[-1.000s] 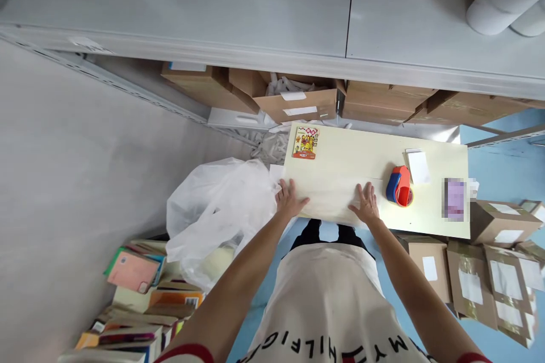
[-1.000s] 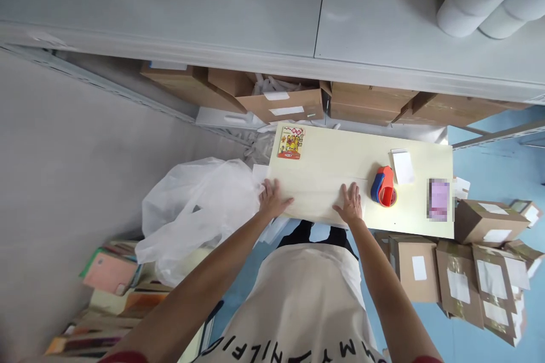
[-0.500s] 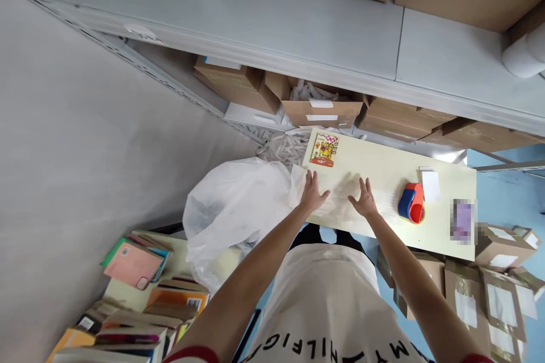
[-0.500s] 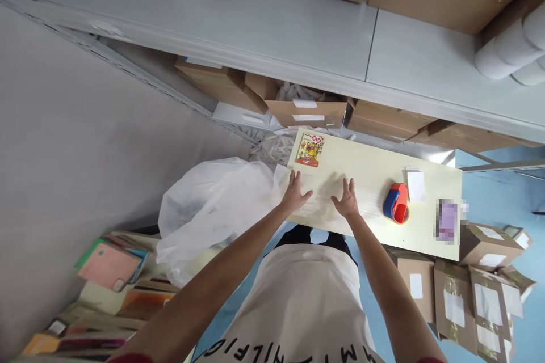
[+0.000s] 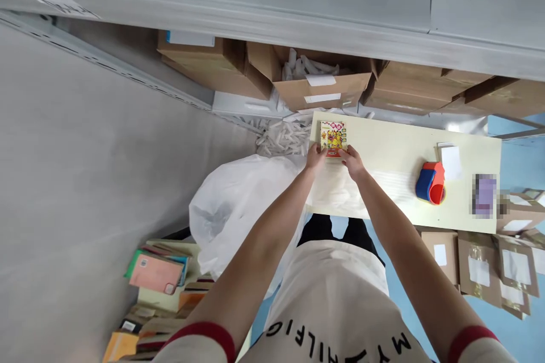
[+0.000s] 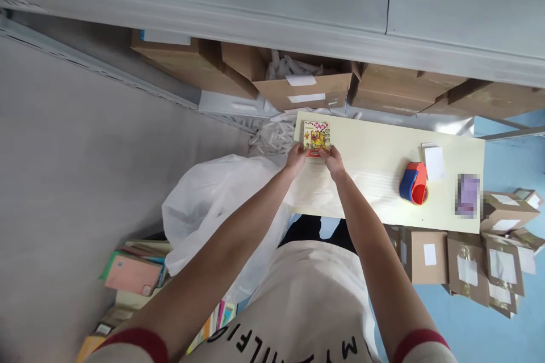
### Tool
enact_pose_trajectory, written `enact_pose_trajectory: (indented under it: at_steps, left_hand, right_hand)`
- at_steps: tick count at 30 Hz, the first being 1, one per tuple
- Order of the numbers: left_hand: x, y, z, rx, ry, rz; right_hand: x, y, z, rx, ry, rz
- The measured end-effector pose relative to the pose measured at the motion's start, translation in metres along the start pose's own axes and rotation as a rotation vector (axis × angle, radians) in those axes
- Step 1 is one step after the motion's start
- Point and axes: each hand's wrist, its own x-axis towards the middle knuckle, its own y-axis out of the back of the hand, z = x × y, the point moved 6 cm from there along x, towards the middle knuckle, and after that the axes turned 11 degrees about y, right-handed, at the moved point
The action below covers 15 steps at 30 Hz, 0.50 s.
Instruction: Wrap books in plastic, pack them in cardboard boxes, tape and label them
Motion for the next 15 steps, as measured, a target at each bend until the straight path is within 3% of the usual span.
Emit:
enact_pose_trajectory:
  at_steps: [3, 5, 10, 12, 15]
  left_hand:
    - [-0.015, -0.006, 0.005, -0.074, 0.072, -0.065]
    - [-0.033, -0.015, 0.009, -0.176, 0.098, -0.171]
    - [-0.091, -0.049, -0.005, -0.211, 0.113, -0.407]
    - [-0.111, -0.066, -0.021, -0.106, 0.089, -0.390]
    - [-0.135, -0.093, -0.044, 0.121, -0.002, -0.264]
  right_hand:
    - [-0.012, 0.011, -0.007, 0.002, 0.046, 0.018]
    - [-0.026, 0.027, -0.010, 0.032, 0.085, 0.087]
    - [-0.078, 0.088, -0.004, 0.097, 0.174, 0.217]
    - [-0.101, 0.115, 0.007, 0.047, 0.154, 0.214]
    - [-0.131, 0.157, 0.027, -0.038, 0.103, 0.256]
